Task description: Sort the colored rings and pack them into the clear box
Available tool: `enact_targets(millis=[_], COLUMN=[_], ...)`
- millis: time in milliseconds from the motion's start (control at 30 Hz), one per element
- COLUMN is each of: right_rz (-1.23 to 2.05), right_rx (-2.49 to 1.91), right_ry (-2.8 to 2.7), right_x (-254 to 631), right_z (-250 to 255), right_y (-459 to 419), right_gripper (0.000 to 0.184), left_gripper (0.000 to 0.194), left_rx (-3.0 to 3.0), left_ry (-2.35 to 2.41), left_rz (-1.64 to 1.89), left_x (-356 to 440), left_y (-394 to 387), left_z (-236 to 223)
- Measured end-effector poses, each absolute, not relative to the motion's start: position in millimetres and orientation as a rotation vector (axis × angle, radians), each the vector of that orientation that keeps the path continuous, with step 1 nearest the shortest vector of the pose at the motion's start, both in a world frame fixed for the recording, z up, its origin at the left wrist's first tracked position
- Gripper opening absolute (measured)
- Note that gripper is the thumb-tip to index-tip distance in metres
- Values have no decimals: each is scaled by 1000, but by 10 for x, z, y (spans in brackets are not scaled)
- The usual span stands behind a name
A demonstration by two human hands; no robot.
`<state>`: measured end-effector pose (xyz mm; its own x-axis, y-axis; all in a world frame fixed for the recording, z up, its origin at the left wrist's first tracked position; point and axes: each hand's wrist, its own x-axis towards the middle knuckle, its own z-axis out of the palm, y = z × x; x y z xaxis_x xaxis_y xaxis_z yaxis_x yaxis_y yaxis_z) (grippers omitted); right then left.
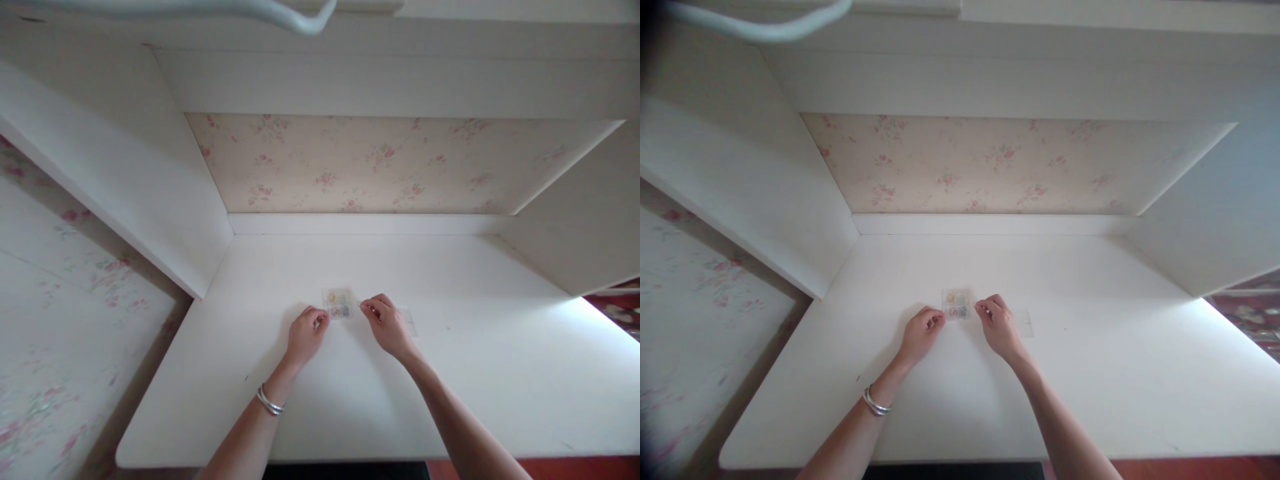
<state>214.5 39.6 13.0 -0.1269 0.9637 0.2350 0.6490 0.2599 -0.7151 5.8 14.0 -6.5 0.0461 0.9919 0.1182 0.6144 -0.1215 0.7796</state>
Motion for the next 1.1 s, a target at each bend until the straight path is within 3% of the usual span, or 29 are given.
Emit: enact_targets(millis=[367,667,933,1100], right_rz=[455,405,-77,30], right_rx=[-1453,-1601,-2012,-2091], right_ry=[-2038,-1953,-2101,-2139], right_x=[1890,2368,2816,2849], right_z=[2,115,-2,-68], right_y=[826,465,112,17], right_gripper=[29,30,42,45], left_gripper=[21,21,25,26], left_rx=[1811,1834,1954,2053], left_ry=[1575,1572,1648,1745], left_rz=[968,971,940,842], left_x=[12,18,51,83], left_y=[124,140,102,67], left_z=[-115,-122,-177,-176])
